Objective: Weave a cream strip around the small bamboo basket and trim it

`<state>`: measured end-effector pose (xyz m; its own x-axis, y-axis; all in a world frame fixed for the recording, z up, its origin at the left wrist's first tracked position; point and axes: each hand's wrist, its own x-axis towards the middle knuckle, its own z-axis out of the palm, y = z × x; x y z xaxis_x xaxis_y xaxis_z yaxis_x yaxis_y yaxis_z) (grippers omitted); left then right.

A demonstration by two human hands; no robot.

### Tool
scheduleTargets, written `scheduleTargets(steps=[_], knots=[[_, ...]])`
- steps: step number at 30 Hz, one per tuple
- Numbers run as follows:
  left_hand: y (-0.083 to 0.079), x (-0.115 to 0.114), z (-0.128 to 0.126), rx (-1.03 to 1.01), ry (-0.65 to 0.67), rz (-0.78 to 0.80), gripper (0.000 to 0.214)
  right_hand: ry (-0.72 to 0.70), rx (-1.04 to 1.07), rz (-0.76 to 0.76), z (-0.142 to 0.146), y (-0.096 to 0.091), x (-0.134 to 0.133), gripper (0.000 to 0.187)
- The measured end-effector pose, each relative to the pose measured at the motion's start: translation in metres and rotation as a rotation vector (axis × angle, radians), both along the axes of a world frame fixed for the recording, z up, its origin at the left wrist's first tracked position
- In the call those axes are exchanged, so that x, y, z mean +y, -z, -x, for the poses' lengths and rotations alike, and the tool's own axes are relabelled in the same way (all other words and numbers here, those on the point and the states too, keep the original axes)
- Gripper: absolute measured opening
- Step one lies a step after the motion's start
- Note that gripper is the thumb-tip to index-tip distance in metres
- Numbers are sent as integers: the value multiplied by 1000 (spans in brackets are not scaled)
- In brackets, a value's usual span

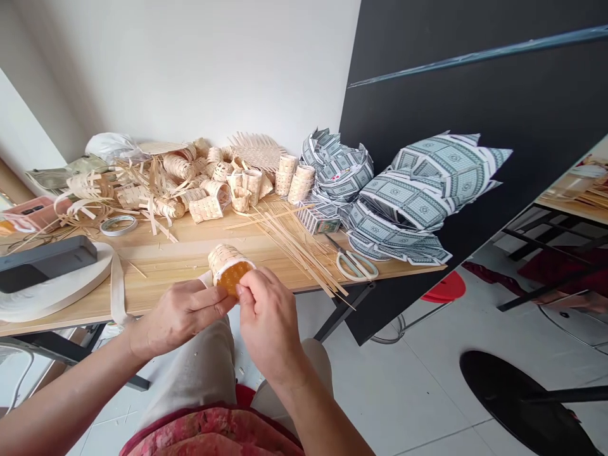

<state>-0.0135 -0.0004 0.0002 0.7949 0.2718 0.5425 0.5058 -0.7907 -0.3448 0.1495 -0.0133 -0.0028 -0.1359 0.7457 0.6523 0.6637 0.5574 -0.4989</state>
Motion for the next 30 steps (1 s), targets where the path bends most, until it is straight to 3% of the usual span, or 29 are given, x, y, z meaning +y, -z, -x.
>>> scheduleTargets(steps=[4, 9, 11, 14, 16, 19, 22, 25, 30], knots=[[-4, 3, 3, 72, 60, -19, 24, 19, -17, 44, 1, 7, -2, 19], [3, 5, 3, 65, 45, -19, 25, 10, -137, 101, 2, 11, -1, 19], [6, 4, 3, 74, 60, 18, 27, 21, -64, 29, -1, 7, -2, 20], [8, 4, 5, 94, 85, 115, 30, 78, 211, -60, -8, -4, -3, 19], [9, 5, 8, 20, 82, 214, 31, 11, 445, 24, -13, -12, -4, 15], [7, 9, 10, -193, 116, 409, 26, -213, 769, 325, -19, -23, -2, 18], [3, 9, 8, -447, 163, 625, 17, -370, 914, 506, -24, -32, 3, 23], [-2, 8, 6, -696, 144, 909, 20, -408, 935, 465, -32, -37, 11, 25], [-9, 7, 6, -910, 112, 1316, 31, -313, 1047, 321, -54, -40, 30, 18]])
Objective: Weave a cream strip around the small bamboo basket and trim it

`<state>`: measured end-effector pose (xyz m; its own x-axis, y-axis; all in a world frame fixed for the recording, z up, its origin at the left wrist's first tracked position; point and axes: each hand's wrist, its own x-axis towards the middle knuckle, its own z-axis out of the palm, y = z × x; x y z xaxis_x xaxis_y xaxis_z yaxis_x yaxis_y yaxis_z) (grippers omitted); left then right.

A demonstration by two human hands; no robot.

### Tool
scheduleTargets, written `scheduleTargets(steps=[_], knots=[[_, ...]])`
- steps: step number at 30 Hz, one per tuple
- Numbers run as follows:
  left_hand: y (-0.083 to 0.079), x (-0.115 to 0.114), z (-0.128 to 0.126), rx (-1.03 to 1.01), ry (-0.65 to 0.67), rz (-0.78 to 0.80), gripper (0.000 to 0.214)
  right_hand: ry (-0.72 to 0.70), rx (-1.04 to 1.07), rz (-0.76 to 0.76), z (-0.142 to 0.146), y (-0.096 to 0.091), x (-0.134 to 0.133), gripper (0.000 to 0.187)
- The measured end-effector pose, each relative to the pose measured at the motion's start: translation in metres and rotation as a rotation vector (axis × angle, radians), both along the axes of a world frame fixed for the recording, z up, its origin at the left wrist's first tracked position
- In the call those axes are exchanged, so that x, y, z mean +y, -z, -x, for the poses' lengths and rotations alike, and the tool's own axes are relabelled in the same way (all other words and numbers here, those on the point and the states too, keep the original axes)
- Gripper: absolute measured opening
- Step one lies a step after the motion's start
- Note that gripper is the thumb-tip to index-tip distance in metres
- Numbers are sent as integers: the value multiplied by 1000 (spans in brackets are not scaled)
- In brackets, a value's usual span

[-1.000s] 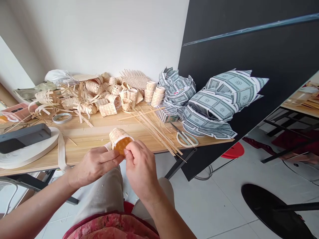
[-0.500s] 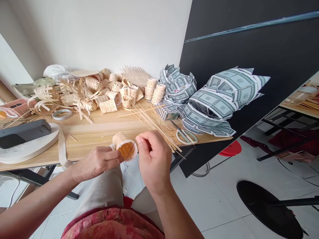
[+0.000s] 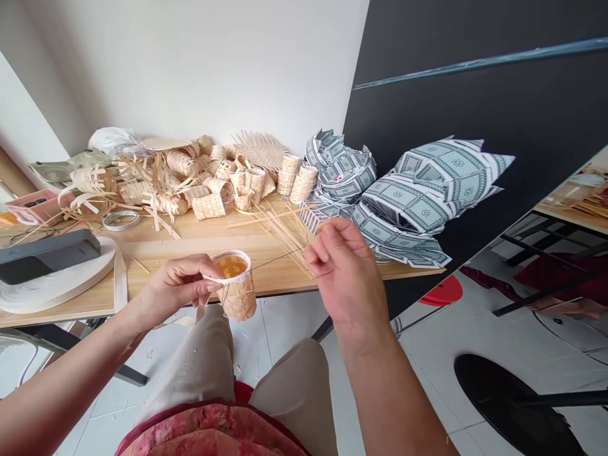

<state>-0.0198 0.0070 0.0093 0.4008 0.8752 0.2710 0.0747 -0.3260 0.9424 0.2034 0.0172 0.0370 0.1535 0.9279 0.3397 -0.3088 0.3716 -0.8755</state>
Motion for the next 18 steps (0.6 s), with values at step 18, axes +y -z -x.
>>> scheduleTargets(steps=[18], knots=[[0, 11, -8, -68, 76, 175, 30, 281, 176, 144, -66, 17, 47, 19]])
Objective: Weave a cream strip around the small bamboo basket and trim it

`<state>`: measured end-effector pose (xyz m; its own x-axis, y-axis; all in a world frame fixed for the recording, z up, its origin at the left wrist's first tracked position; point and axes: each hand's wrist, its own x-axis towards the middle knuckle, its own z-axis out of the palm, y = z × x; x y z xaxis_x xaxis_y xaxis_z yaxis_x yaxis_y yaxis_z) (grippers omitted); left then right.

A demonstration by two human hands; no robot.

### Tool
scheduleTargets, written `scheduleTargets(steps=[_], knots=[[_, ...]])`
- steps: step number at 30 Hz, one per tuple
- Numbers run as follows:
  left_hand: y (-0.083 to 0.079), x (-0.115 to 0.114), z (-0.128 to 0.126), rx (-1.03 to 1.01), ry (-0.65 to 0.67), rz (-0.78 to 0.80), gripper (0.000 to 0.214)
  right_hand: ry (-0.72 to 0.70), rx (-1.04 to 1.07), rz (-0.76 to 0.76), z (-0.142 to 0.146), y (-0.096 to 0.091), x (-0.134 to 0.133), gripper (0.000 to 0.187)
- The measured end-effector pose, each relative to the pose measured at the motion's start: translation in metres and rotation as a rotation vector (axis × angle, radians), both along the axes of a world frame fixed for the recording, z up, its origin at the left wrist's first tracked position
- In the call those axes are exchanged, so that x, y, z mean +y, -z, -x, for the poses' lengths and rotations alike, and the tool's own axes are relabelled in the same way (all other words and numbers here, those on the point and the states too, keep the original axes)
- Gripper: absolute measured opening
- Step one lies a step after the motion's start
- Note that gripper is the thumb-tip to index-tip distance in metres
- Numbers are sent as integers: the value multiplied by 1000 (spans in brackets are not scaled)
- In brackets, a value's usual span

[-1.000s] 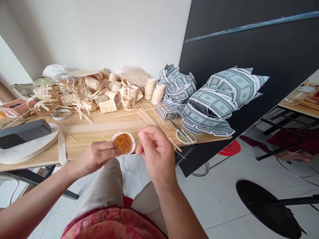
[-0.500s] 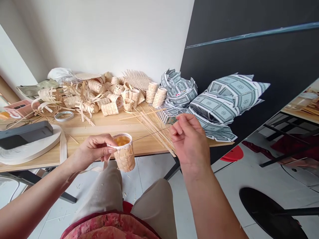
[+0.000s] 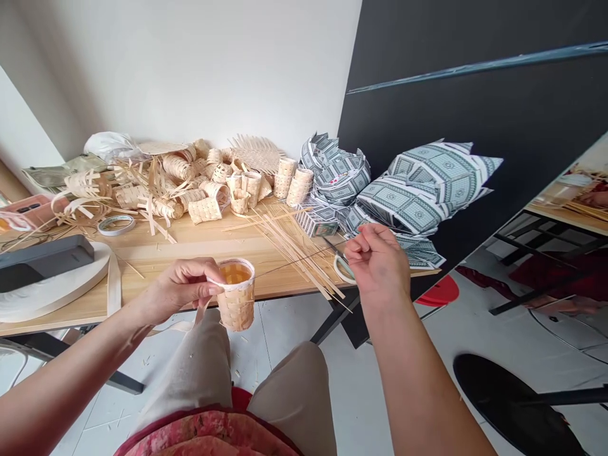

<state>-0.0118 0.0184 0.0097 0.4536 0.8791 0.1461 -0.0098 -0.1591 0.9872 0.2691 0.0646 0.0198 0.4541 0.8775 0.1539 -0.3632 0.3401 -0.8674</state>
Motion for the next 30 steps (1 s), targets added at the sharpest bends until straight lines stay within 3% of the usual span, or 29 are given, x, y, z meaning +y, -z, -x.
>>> scheduleTargets(steps=[5, 12, 15, 20, 23, 26, 30], knots=[[-1, 1, -1, 53, -23, 57, 30, -110, -196, 41, 16, -2, -9, 15], [0, 0, -17, 38, 30, 80, 30, -594, -1025, 30, 70, -8, -54, 8], [1, -2, -22, 33, 48, 51, 27, -627, -1219, -57, 80, -4, -59, 15], [-5, -9, -16, 119, 45, 9, 29, -712, -1198, -34, 73, 1, -53, 23], [-5, -12, -10, 196, -79, -115, 33, -748, -1137, 34, 65, 0, -52, 22], [4, -11, -6, 295, -177, -175, 23, -762, -1095, 73, 61, -2, -53, 20], [16, -5, -6, 314, -75, -97, 17, -740, -1124, 92, 61, -7, -55, 22]])
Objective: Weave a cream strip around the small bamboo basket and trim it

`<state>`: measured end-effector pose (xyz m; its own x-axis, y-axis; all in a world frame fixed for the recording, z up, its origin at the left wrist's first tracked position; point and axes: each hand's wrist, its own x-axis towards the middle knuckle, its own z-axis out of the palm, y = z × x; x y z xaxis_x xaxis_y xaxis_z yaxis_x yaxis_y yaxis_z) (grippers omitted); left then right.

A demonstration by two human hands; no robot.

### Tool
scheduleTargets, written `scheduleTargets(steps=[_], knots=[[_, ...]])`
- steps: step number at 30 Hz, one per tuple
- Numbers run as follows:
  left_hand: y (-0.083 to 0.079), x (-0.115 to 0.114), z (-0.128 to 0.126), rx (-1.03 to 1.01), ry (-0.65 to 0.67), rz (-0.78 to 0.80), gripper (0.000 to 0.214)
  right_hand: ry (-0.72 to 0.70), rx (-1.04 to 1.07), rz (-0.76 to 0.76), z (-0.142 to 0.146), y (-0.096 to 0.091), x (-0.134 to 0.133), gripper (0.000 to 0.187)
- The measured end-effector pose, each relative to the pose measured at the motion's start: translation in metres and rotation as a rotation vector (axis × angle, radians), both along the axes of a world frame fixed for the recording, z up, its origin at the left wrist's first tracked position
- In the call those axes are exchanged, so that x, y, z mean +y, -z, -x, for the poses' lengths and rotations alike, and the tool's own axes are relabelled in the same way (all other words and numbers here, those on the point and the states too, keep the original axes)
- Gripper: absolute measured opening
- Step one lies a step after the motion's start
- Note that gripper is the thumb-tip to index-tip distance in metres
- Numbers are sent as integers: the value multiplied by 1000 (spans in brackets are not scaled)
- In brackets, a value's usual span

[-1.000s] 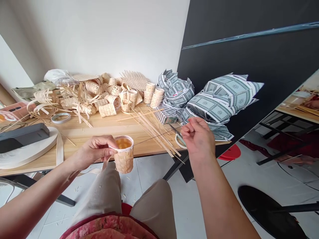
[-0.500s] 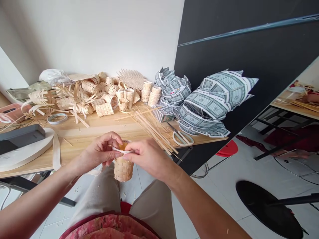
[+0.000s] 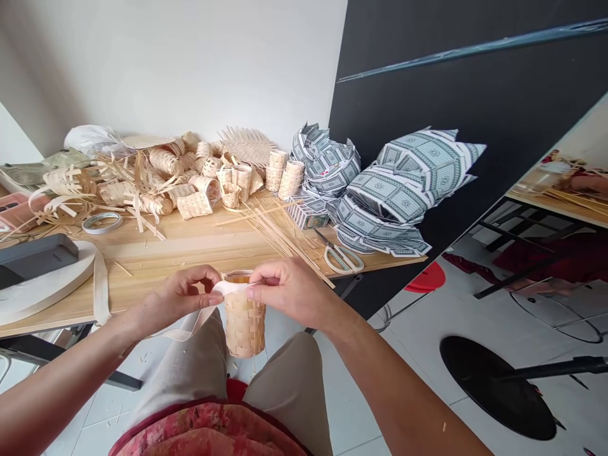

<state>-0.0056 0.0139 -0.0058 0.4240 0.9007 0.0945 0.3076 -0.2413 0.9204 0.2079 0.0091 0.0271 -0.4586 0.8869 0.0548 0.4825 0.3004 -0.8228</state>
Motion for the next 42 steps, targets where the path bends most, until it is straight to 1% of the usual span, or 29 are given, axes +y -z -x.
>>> scheduleTargets(steps=[2, 5, 7, 11, 15, 19, 23, 27, 30, 33, 38, 42], knots=[[1, 3, 1, -57, 30, 106, 19, 13, -39, -21, 0, -1, -1, 22], [-5, 6, 3, -122, 57, 265, 22, 25, -87, -40, -2, -1, -3, 21], [-10, 7, 5, -162, 89, 306, 23, 22, -95, -44, -4, 0, -3, 21], [-20, 9, 6, -188, 152, 301, 23, 12, -83, -44, -6, 2, -3, 21], [-24, 9, 4, -193, 197, 243, 23, 5, -59, -38, -5, 1, -4, 21], [-21, 8, -1, -272, 134, 173, 24, -7, -34, -47, -3, 2, -5, 23], [-21, 6, -6, -338, 90, 191, 25, 21, 3, -99, -3, 4, -8, 21], [-24, 5, -7, -369, 77, 244, 23, 32, 23, -105, -1, 5, -9, 22], [-27, 4, -7, -367, 79, 307, 22, 27, 51, -101, -1, 6, -9, 22], [-28, 4, -6, -346, 75, 325, 20, 12, 80, -99, 0, 7, -9, 22], [-29, 5, -3, -296, 101, 293, 17, 37, 77, -135, 3, 11, -8, 23], [-29, 8, -1, -233, 97, 237, 16, 70, 63, -156, 5, 14, -7, 22]])
